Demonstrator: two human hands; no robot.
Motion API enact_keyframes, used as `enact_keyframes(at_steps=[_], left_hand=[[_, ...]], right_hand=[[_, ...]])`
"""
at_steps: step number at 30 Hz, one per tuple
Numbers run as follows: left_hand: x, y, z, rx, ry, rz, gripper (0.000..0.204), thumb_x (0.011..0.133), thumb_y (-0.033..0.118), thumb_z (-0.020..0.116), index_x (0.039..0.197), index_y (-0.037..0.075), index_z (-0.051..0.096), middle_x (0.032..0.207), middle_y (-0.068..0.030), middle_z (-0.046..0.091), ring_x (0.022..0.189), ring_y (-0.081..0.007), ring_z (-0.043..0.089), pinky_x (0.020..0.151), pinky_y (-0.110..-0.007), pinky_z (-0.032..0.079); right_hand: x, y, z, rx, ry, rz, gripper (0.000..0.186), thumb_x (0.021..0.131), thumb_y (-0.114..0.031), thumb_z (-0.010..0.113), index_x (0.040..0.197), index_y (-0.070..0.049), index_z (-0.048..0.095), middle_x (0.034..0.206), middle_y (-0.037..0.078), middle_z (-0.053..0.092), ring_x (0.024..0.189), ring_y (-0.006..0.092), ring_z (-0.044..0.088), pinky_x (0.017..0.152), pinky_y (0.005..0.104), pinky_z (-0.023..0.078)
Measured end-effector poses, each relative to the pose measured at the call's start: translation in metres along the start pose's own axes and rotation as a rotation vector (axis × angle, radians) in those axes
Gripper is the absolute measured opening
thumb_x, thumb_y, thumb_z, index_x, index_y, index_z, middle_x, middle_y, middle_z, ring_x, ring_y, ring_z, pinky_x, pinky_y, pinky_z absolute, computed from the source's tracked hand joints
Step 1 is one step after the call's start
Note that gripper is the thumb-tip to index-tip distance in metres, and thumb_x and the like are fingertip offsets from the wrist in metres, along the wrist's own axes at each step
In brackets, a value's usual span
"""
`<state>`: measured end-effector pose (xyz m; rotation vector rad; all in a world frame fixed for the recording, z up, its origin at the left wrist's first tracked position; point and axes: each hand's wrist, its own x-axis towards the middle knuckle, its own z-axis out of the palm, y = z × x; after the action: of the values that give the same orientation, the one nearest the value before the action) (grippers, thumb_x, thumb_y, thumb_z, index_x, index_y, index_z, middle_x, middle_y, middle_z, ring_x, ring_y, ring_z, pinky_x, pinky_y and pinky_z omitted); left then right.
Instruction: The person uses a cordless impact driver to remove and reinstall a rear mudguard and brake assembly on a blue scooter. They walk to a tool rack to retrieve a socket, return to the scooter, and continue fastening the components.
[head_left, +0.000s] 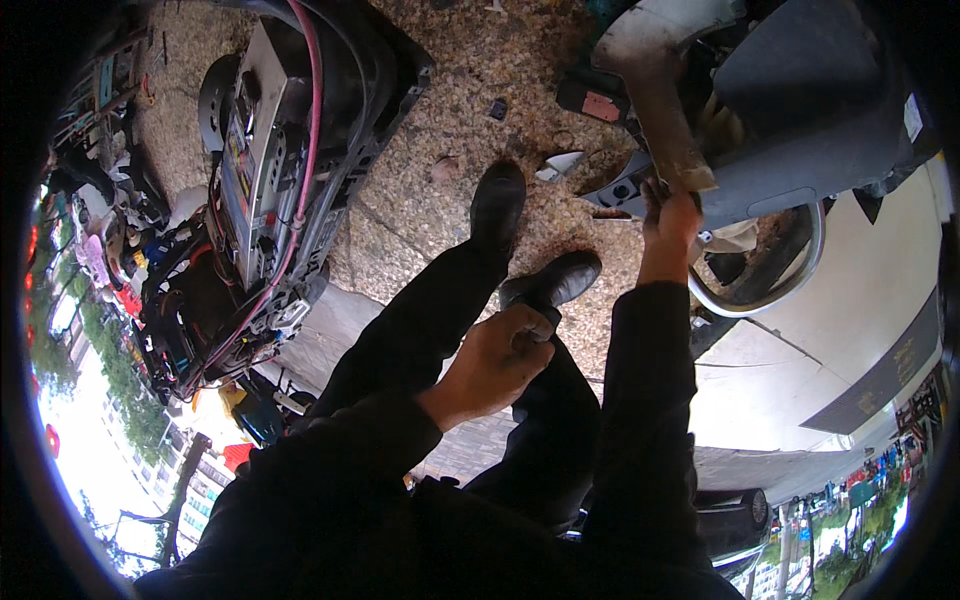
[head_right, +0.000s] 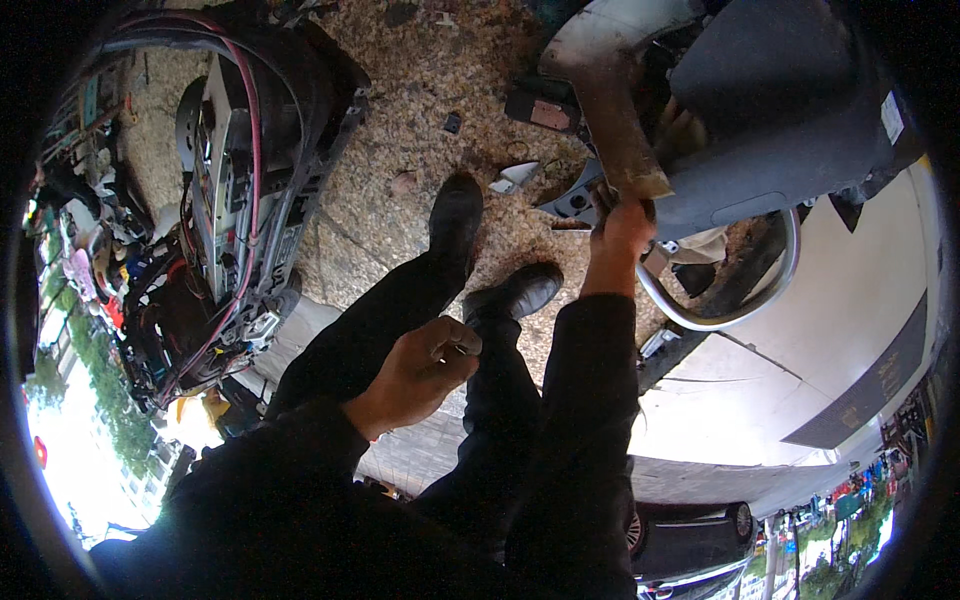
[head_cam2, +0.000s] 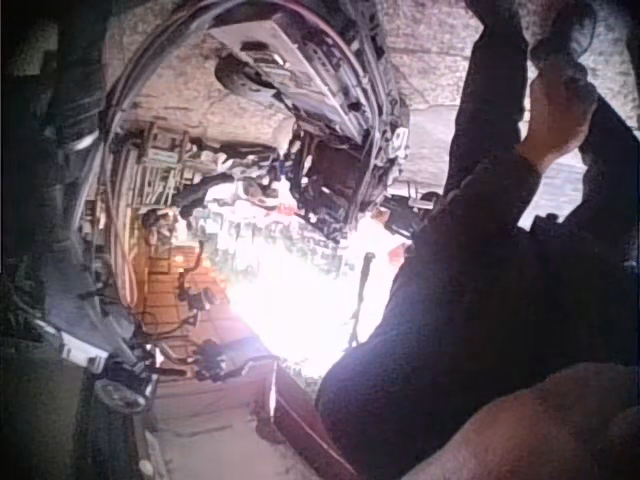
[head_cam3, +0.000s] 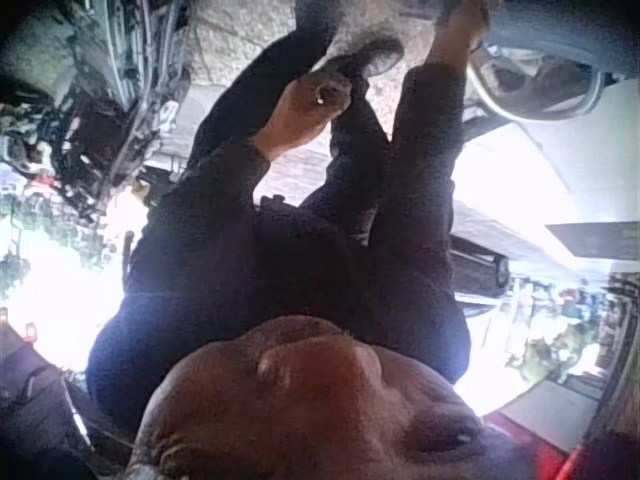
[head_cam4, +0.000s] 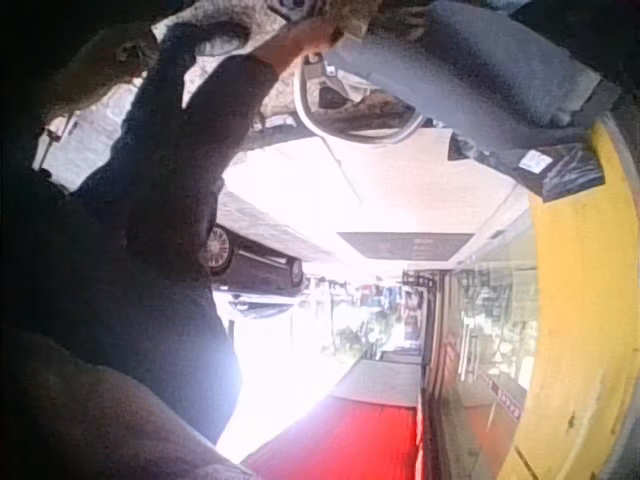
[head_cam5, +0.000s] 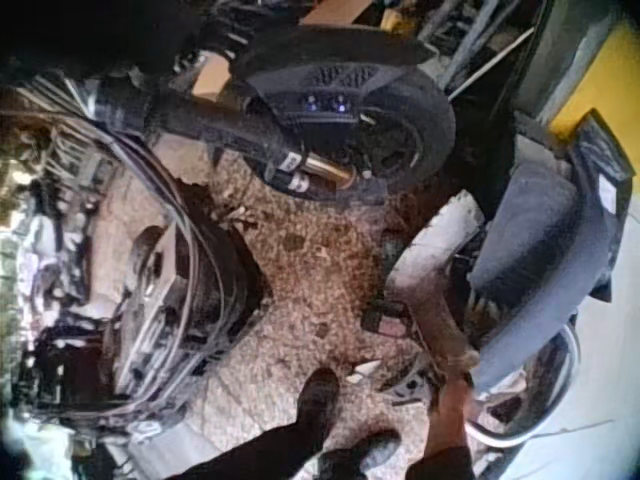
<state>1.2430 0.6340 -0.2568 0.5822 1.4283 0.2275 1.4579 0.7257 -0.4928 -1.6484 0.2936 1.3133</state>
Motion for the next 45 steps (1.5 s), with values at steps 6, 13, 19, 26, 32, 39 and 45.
enact_keyframes(at_steps=[6, 13, 19, 26, 32, 39, 45], left_hand=[[0.009, 0.011, 0.005, -0.015, -0.012, -0.039, 0.018, 0.086, 0.011, 0.063, 0.098, -0.001, 0.059, 0.082, -0.0126, 0.065, 0.076, -0.0170, 0.063, 0.068, -0.030, 0.049], [0.016, 0.013, 0.005, -0.125, -0.037, -0.070, 0.017, 0.087, 0.010, 0.062, 0.098, -0.002, 0.058, 0.081, -0.0112, 0.064, 0.076, -0.0150, 0.062, 0.067, -0.030, 0.048], [0.012, 0.031, -0.010, -0.290, -0.087, -0.101, 0.015, 0.091, 0.005, 0.057, 0.103, -0.003, 0.055, 0.077, -0.0052, 0.056, 0.071, -0.0099, 0.052, 0.063, -0.026, 0.044], [0.021, 0.066, -0.069, -0.453, -0.081, -0.223, 0.018, 0.090, 0.003, 0.053, 0.106, -0.005, 0.057, 0.098, -0.0147, 0.061, 0.083, -0.0174, 0.060, 0.074, -0.032, 0.051], [0.022, 0.079, -0.090, -0.512, -0.079, -0.245, 0.024, 0.086, 0.007, 0.052, 0.108, -0.005, 0.057, 0.096, -0.0156, 0.061, 0.084, -0.0193, 0.060, 0.075, -0.035, 0.051], [0.011, 0.052, -0.074, -0.560, 0.046, -0.136, 0.021, 0.088, 0.008, 0.056, 0.105, -0.005, 0.057, 0.086, -0.0108, 0.061, 0.076, -0.0155, 0.060, 0.068, -0.030, 0.051], [-0.007, 0.026, -0.078, 0.065, 0.466, 0.379, 0.011, 0.087, 0.004, 0.058, 0.096, -0.001, 0.059, 0.087, -0.0064, 0.061, 0.075, -0.0145, 0.059, 0.068, -0.028, 0.049]], right_hand=[[-0.094, -0.063, -0.119, -0.648, -0.032, -0.447, 0.034, 0.087, -0.007, 0.066, 0.118, 0.002, 0.057, 0.107, 0.013, 0.062, 0.095, 0.0273, 0.061, 0.074, 0.0362, 0.056], [-0.110, -0.098, -0.164, -1.127, 0.730, -0.796, 0.034, 0.092, -0.019, 0.058, 0.105, 0.012, 0.058, 0.101, 0.025, 0.064, 0.091, 0.0359, 0.061, 0.083, 0.0426, 0.051], [0.020, -0.018, 0.086, -1.189, -0.262, -0.769, 0.049, 0.077, -0.038, 0.072, 0.108, -0.002, 0.062, 0.102, 0.021, 0.068, 0.100, 0.0372, 0.064, 0.084, 0.0449, 0.049], [0.110, 0.021, 0.202, -1.391, -0.028, -0.419, 0.071, 0.072, -0.047, 0.077, 0.123, -0.002, 0.057, 0.123, 0.020, 0.060, 0.110, 0.0391, 0.059, 0.088, 0.0489, 0.051], [0.137, 0.027, 0.210, -1.284, -0.102, -0.491, 0.070, 0.070, -0.033, 0.083, 0.128, -0.003, 0.058, 0.127, 0.019, 0.059, 0.115, 0.0327, 0.058, 0.091, 0.0447, 0.048], [0.042, 0.033, 0.189, -1.596, -0.108, -0.634, 0.054, 0.080, -0.028, 0.067, 0.124, -0.003, 0.047, 0.099, 0.020, 0.066, 0.089, 0.0385, 0.064, 0.071, 0.0474, 0.054], [-0.137, -0.007, 0.120, -1.609, -0.423, -0.768, 0.068, 0.071, -0.012, 0.073, 0.126, 0.004, 0.037, 0.081, 0.029, 0.063, 0.078, 0.0485, 0.061, 0.066, 0.0541, 0.049]])
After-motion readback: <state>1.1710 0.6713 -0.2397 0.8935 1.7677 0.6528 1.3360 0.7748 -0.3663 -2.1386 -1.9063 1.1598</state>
